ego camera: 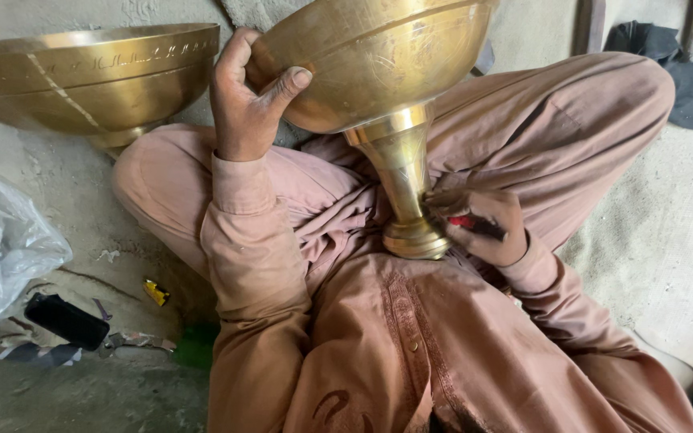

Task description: The person sits cross-legged on the floor holding a large brass vase on their lap and engraves decorative patterns into its stem and base using a small hand scriber, rotating the vase with the other hand to reach different areas, then repositions it to continue engraving.

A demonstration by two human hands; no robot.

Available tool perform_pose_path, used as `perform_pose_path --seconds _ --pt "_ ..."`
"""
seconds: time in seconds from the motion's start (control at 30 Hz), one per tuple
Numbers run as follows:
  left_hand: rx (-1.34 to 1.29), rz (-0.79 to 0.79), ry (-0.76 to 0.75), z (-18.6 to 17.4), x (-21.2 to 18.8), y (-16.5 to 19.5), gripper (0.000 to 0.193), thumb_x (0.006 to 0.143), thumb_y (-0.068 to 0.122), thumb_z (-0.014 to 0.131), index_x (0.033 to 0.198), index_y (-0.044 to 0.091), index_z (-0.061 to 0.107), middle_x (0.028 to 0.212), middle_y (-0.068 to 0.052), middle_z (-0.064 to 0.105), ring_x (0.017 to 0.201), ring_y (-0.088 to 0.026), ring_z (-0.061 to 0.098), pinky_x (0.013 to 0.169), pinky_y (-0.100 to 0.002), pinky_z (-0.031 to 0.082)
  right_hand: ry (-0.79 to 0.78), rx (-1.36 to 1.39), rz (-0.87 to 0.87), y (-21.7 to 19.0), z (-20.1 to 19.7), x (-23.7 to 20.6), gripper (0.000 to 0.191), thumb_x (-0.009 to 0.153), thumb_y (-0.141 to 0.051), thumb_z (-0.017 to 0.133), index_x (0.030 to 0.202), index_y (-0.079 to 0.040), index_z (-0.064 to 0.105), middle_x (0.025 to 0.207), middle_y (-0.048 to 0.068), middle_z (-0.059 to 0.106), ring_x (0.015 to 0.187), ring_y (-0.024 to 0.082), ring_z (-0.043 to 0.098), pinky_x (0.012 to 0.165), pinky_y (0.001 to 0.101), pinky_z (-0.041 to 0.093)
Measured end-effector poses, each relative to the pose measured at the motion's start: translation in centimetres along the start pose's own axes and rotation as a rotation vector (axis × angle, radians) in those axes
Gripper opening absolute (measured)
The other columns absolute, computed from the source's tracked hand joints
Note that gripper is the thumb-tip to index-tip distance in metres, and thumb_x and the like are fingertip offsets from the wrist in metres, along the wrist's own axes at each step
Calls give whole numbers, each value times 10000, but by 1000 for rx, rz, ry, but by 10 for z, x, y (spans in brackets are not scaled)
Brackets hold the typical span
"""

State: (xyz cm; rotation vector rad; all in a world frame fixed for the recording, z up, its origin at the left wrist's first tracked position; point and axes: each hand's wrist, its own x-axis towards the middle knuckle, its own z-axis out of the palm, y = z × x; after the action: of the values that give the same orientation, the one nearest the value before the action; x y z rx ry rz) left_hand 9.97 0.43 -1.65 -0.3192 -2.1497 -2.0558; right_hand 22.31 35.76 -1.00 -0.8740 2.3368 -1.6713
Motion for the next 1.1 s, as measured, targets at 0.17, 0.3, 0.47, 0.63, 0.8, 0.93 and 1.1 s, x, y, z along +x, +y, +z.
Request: perform_pose_path --seconds 0.17,0.3,0.47,0.63,0.8,0.93,1.1 --pt "-7 19 -23 -2 -1 -1 467 1001 372 888 1104 17 603 964 2 671 892 -69 623 833 -229 534 173 -108 119 -6 29 -11 125 902 -49 734 996 24 698 1101 174 764 841 182 764 711 277 578" --pt "-3 22 -19 -1 0 -1 461 1001 364 888 1098 17 600 963 4 663 889 -66 614 825 -230 533 216 -92 181 -2 34 -14 117 902 -34 748 974 24 677 1115 165 768 851 165 762 729 263 577" --pt "-4 19 -24 -2 -1 0 449 1008 354 886 1091 20 599 939 5 665 882 -69 618 827 -231 535 209 -77 230 -3 32 -14 112 902 -33 750 974 33 694 1076 161 777 812 159 755 703 256 569" --pt "19 30 -19 -2 -2 -1 454 1014 344 891 1097 16 589 951 8 646 903 -68 603 846 -230 529 120 4 190 -8 25 -15 84 939 -38 722 922 13 657 1112 189 757 954 242 781 765 271 578" --pt "44 15 -10 -2 -3 0 453 1002 343 893 1083 18 587 932 19 616 886 -64 574 824 -227 514 31 -2 174 -9 19 -16 93 903 -69 732 941 3 686 934 143 714 857 216 778 842 312 602" --pt "-42 -4 -25 -1 -1 3 470 989 384 882 1073 25 591 971 23 658 945 -80 641 841 -238 558 -8 -37 262 -10 17 -14 152 842 -77 759 965 6 727 861 124 761 697 185 749 664 294 572" --pt "59 8 -5 -1 -2 3 475 982 395 878 1090 24 603 960 5 642 891 -68 612 814 -239 538 2 -37 171 -8 19 -16 218 874 -67 736 1078 8 723 938 126 752 732 187 744 666 284 569"
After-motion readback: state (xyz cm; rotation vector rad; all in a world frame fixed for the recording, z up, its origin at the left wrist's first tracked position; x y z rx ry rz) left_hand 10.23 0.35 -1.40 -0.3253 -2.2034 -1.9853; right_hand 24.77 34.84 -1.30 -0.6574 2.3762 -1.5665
